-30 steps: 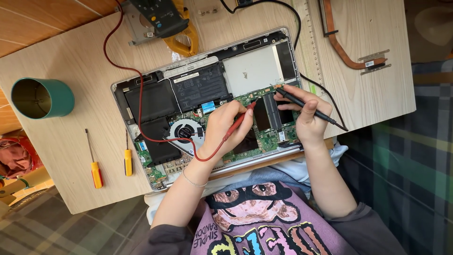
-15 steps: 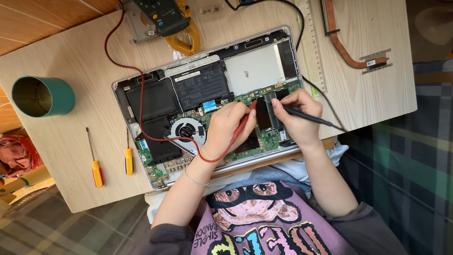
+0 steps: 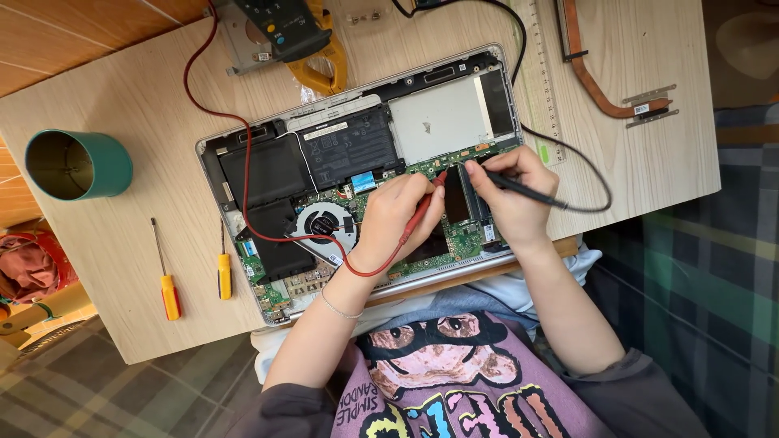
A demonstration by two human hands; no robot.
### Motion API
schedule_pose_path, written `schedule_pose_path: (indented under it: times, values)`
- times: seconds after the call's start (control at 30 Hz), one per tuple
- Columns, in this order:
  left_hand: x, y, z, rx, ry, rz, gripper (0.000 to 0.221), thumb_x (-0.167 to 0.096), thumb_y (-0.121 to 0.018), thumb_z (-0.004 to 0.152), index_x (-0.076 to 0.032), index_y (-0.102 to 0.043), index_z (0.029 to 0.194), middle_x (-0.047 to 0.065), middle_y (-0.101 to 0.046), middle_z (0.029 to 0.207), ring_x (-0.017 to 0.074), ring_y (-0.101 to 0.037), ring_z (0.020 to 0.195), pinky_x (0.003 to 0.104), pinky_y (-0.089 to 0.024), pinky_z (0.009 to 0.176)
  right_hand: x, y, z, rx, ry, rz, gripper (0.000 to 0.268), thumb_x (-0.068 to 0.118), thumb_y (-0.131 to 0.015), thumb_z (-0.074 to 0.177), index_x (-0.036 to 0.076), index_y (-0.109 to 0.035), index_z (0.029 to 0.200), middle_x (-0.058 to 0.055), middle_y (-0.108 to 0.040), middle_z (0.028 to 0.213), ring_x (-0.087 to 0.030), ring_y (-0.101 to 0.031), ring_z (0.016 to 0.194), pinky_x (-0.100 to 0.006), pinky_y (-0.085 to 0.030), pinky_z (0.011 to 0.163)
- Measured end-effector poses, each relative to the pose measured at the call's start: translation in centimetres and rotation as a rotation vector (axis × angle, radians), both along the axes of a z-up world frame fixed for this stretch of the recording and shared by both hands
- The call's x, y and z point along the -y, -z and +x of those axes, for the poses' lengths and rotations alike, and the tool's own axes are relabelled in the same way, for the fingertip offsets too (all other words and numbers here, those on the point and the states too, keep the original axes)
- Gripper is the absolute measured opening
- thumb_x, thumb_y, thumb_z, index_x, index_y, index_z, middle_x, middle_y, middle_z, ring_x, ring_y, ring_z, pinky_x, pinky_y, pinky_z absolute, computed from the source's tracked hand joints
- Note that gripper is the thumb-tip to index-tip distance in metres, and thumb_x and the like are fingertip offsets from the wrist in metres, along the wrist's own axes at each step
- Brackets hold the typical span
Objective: Testing components on a laptop motherboard using a multimeter.
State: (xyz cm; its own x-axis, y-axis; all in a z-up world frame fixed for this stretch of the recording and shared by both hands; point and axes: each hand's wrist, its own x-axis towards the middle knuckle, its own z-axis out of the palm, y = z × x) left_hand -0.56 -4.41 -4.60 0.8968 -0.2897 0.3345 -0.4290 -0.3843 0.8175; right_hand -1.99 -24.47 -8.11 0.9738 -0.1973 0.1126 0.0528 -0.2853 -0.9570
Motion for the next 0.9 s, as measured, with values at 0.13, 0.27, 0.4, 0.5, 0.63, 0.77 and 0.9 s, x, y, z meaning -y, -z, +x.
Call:
schedule_pose_path:
  times: [0.13,0.27,0.4,0.5,0.63,0.77,0.9]
  values:
    - [0.1,-0.2,0.0,-0.008,-0.007,-0.008,0.018,-0.004,-0.073,0.093,-0.004,-0.056,0.088,0.013,-0.062,0.075,0.0313,-0.064,0.068,0.039,-0.051,0.064,-0.1,0.3,-0.1,0.033,-0.002,-0.071,0.027,0.009,-0.086,0.095,0.000,-0.061,0.088,-0.006,-0.071,0.085,-0.009,-0.064,0.076,-0.024,-0.052,0.071]
    - [0.2,-0.3,0.0,-0.010,-0.025,-0.016,0.018,-0.005,-0.072,0.094,-0.004,-0.055,0.088,0.013,-0.063,0.077,0.0319,-0.065,0.070,0.040,-0.051,0.065,-0.2,0.4,0.0,0.037,0.013,-0.142,0.029,0.010,-0.086,0.095,0.001,-0.061,0.082,-0.007,-0.071,0.081,-0.010,-0.064,0.072,-0.025,-0.050,0.068]
    - [0.3,0.0,-0.1,-0.010,-0.033,-0.017,0.018,-0.005,-0.072,0.094,-0.004,-0.054,0.088,0.013,-0.063,0.077,0.0325,-0.065,0.070,0.040,-0.051,0.065,-0.4,0.2,0.3,0.072,0.010,-0.194,0.030,0.010,-0.085,0.095,0.000,-0.061,0.081,-0.007,-0.071,0.080,-0.011,-0.065,0.070,-0.025,-0.050,0.067]
    - [0.3,-0.2,-0.1,-0.011,-0.036,-0.016,0.019,-0.006,-0.071,0.094,-0.004,-0.054,0.088,0.013,-0.063,0.077,0.0327,-0.065,0.070,0.040,-0.051,0.065,-0.5,0.1,0.4,0.079,0.002,-0.215,0.030,0.009,-0.085,0.095,0.000,-0.061,0.080,-0.007,-0.070,0.079,-0.012,-0.064,0.068,-0.026,-0.050,0.065]
    - [0.4,-0.4,-0.3,-0.007,-0.045,-0.014,0.018,-0.007,-0.071,0.095,-0.004,-0.054,0.088,0.013,-0.063,0.077,0.0332,-0.065,0.070,0.041,-0.051,0.064,-0.6,-0.5,0.4,0.068,-0.017,-0.253,0.030,0.008,-0.083,0.095,0.001,-0.060,0.078,-0.008,-0.068,0.075,-0.013,-0.063,0.064,-0.027,-0.048,0.062]
    - [0.6,-0.9,-0.3,-0.034,-0.069,-0.017,0.017,-0.009,-0.070,0.096,-0.005,-0.054,0.090,0.015,-0.063,0.078,0.0350,-0.066,0.071,0.042,-0.052,0.063,-0.7,-1.4,1.1,0.068,-0.079,-0.306,0.029,0.008,-0.081,0.095,0.001,-0.059,0.077,-0.009,-0.067,0.074,-0.015,-0.063,0.064,-0.029,-0.048,0.061]
    - [0.6,-1.0,-0.3,-0.040,-0.086,-0.023,0.014,-0.012,-0.068,0.097,-0.007,-0.055,0.093,0.016,-0.064,0.078,0.0363,-0.066,0.071,0.043,-0.052,0.063,-0.5,-1.0,1.7,0.067,-0.117,-0.297,0.028,0.009,-0.079,0.094,0.001,-0.057,0.078,-0.010,-0.068,0.079,-0.017,-0.064,0.066,-0.031,-0.050,0.063]
